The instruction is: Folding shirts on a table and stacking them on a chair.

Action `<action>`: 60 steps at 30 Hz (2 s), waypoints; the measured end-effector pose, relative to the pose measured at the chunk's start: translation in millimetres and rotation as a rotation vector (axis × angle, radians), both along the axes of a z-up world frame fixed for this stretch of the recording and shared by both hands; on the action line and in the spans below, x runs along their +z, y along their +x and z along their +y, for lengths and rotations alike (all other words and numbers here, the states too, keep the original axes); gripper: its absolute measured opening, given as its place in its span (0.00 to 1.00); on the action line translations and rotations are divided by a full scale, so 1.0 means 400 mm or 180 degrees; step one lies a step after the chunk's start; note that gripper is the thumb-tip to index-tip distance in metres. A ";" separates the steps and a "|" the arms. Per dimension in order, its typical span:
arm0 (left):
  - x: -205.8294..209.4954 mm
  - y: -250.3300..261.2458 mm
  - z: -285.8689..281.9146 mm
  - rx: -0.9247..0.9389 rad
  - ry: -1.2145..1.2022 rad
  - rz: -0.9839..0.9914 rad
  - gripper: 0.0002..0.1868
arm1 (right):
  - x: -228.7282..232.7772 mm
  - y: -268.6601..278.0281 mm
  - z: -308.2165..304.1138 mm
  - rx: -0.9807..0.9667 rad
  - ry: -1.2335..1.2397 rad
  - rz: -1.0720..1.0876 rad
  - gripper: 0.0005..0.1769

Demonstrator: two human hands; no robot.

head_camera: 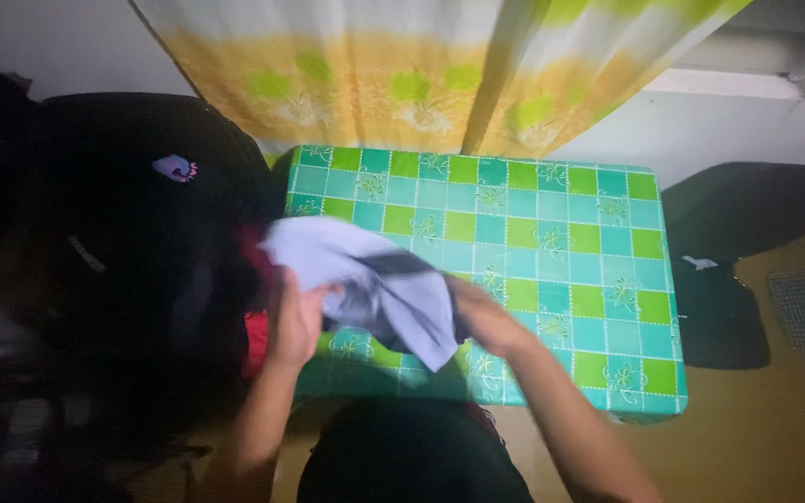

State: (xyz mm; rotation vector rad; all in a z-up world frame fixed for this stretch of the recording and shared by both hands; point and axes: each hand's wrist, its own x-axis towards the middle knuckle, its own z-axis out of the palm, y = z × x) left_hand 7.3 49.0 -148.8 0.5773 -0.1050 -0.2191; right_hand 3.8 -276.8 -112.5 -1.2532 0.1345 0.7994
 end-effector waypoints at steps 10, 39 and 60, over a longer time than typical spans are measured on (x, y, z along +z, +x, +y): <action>0.160 0.025 -0.007 0.2552 0.5999 -0.1707 0.35 | 0.033 -0.134 -0.451 -0.2398 0.0020 -0.1499 0.07; -0.507 0.070 -0.292 -0.0457 0.2687 0.3083 0.38 | -0.589 0.075 -0.412 -0.1174 -0.1348 -0.1334 0.12; -0.349 -0.140 0.091 -0.1486 0.6180 -0.1927 0.30 | -0.410 -0.323 -0.583 -0.1123 -0.2882 -0.1109 0.15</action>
